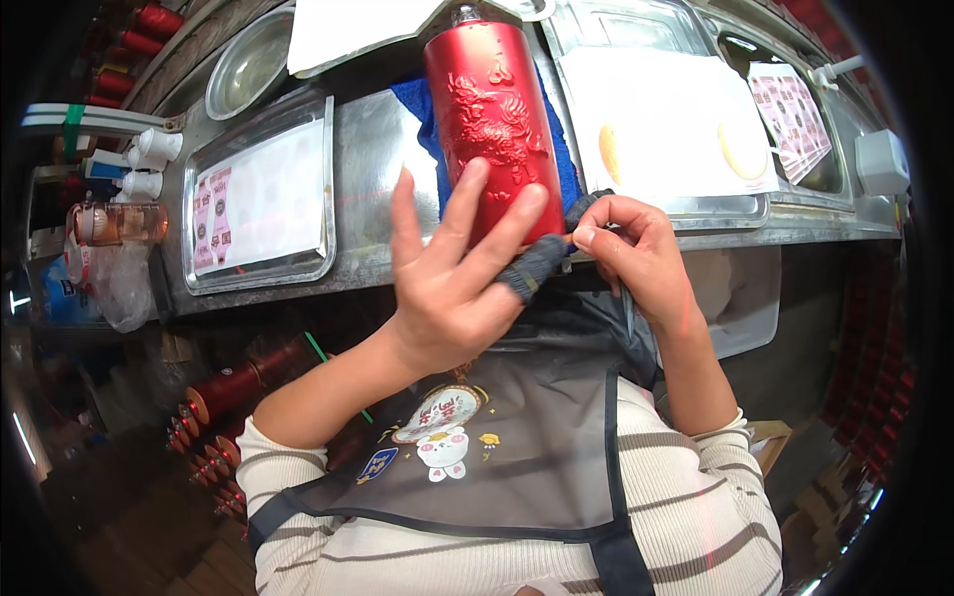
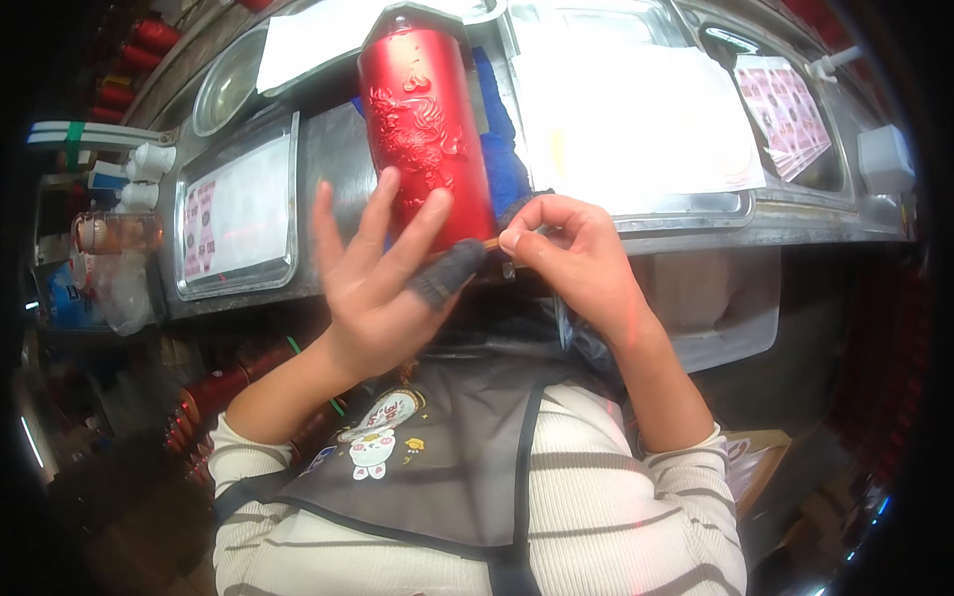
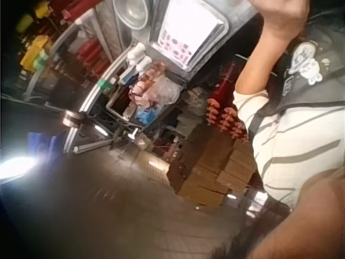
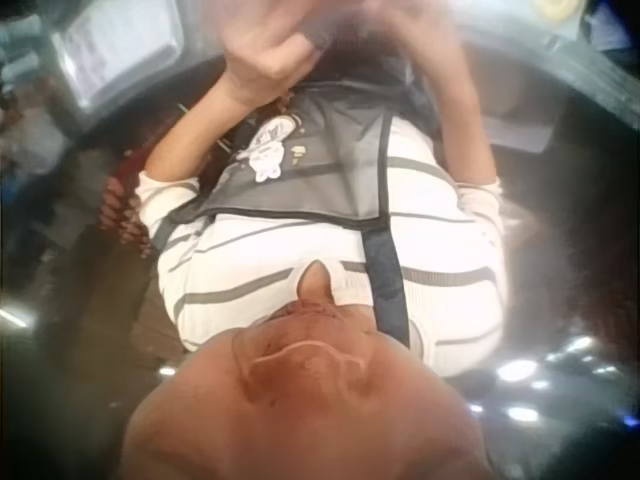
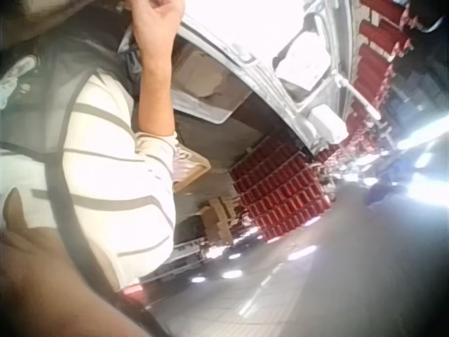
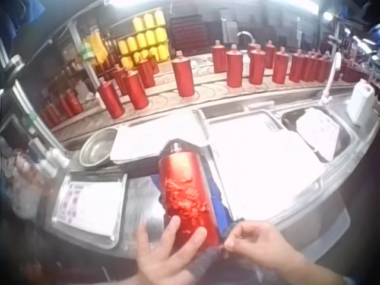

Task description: The person applies circular labels to the necks and bodies of red cylindrical bottles. They peel labels from a sheet, align and smooth them onto the bottle surfaces, and rotate the bottles to ensure adhesion. The person handles multiple bottles and label sheets at a stainless steel workstation.

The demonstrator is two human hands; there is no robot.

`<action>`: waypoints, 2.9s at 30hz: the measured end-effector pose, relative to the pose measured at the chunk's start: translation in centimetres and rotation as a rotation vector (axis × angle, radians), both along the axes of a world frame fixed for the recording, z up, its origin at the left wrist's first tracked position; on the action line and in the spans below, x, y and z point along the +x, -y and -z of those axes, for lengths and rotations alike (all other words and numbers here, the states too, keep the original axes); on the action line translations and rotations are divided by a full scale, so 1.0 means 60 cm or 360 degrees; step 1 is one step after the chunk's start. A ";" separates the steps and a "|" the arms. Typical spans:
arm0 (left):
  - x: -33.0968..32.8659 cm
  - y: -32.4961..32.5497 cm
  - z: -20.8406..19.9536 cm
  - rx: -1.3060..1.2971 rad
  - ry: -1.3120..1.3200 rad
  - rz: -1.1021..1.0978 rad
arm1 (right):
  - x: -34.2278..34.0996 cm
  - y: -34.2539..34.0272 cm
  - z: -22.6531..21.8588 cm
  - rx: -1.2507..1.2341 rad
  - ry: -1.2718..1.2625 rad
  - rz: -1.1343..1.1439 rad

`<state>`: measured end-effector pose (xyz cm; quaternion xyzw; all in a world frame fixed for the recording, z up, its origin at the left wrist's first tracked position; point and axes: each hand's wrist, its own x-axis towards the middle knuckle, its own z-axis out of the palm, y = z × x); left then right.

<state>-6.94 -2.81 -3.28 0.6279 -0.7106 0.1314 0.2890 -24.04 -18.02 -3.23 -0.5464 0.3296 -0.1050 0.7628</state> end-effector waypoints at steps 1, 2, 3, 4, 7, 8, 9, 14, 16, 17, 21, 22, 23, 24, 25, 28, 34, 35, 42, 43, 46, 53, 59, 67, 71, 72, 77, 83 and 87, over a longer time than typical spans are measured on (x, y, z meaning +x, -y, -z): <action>-0.007 0.011 -0.012 0.0078 -0.0010 0.0022 | 0.000 0.000 0.002 0.0011 0.0009 0.0007; -0.012 0.023 -0.015 0.0105 0.0007 0.0036 | 0.000 0.000 0.003 -0.0003 0.0018 0.0014; -0.013 0.030 -0.008 0.0021 -0.0022 -0.0026 | 0.001 -0.001 0.004 -0.0018 0.0028 0.0022; -0.014 0.031 0.004 -0.0063 -0.0050 -0.0087 | 0.001 -0.001 0.005 -0.0032 0.0039 0.0031; -0.005 0.014 0.035 -0.0113 -0.0450 -0.0190 | 0.004 -0.003 0.010 -0.0112 -0.0064 0.0008; 0.000 0.006 0.038 -0.0139 -0.0568 -0.0183 | 0.003 -0.005 0.011 -0.0104 -0.0062 0.0025; 0.001 0.001 0.041 -0.0136 -0.0658 -0.0184 | 0.002 -0.008 0.011 -0.0097 -0.0060 0.0040; 0.006 -0.048 0.051 -0.0044 -0.0771 -0.0214 | 0.015 -0.055 0.004 -0.0267 0.0056 0.0319; 0.008 -0.076 0.069 0.0054 -0.0722 -0.0244 | 0.025 -0.067 -0.019 -0.0517 -0.0240 0.0169; 0.006 -0.076 0.074 0.0029 -0.0702 -0.0222 | 0.032 -0.074 -0.017 -0.0809 -0.0265 0.0164; -0.003 -0.061 0.076 -0.0032 -0.0690 -0.0210 | 0.063 -0.095 0.010 -0.1097 -0.0245 0.0316; -0.002 -0.060 0.075 -0.0026 -0.0680 -0.0193 | 0.065 -0.095 0.010 -0.1099 -0.0264 0.0341; 0.000 -0.060 0.074 -0.0019 -0.0670 -0.0178 | 0.064 -0.096 0.012 -0.1070 -0.0241 0.0337; 0.001 -0.059 0.072 -0.0011 -0.0660 -0.0164 | 0.063 -0.098 0.015 -0.1042 -0.0217 0.0333; 0.003 -0.057 0.070 -0.0001 -0.0641 -0.0157 | 0.062 -0.097 0.018 -0.1023 -0.0191 0.0332; 0.004 -0.053 0.065 0.0019 -0.0596 -0.0137 | 0.058 -0.097 0.026 -0.0967 -0.0123 0.0333; 0.001 -0.050 0.058 0.0015 -0.0481 -0.0149 | 0.051 -0.095 0.023 -0.0926 -0.0050 0.0292; 0.000 -0.050 0.056 0.0018 -0.0456 -0.0159 | 0.051 -0.095 0.024 -0.0934 -0.0037 0.0287; -0.008 -0.064 0.049 0.0138 -0.0527 -0.0245 | 0.049 -0.087 0.021 -0.1082 0.0003 0.0251; -0.009 -0.068 0.047 0.0173 -0.0532 -0.0259 | 0.049 -0.087 0.021 -0.1094 0.0009 0.0260; -0.007 -0.077 0.044 0.0252 -0.0539 -0.0295 | 0.049 -0.083 0.021 -0.1264 0.0042 0.0237; -0.011 -0.073 0.040 0.0321 -0.0608 -0.0340 | 0.049 -0.081 0.022 -0.1232 0.0023 0.0218; -0.009 -0.068 0.035 0.0315 -0.0516 -0.0283 | 0.048 -0.082 0.027 -0.1155 0.0047 0.0219; -0.006 -0.060 0.027 0.0312 -0.0402 -0.0266 | 0.043 -0.077 0.023 -0.1099 0.0075 0.0184; -0.005 -0.056 0.024 0.0318 -0.0279 -0.0246 | 0.042 -0.077 0.023 -0.1093 0.0080 0.0196; -0.005 -0.054 0.023 0.0323 -0.0248 -0.0240 | 0.042 -0.076 0.027 -0.1135 0.0097 0.0201; -0.009 -0.050 0.019 0.0337 -0.0174 -0.0254 | 0.039 -0.071 0.028 -0.1063 0.0156 0.0185; -0.014 -0.041 0.009 0.0339 -0.0084 -0.0260 | 0.032 -0.069 0.032 -0.0804 0.0212 0.0173; -0.016 -0.028 -0.005 0.0320 0.0043 -0.0255 | 0.029 -0.065 0.035 -0.0799 0.0294 0.0206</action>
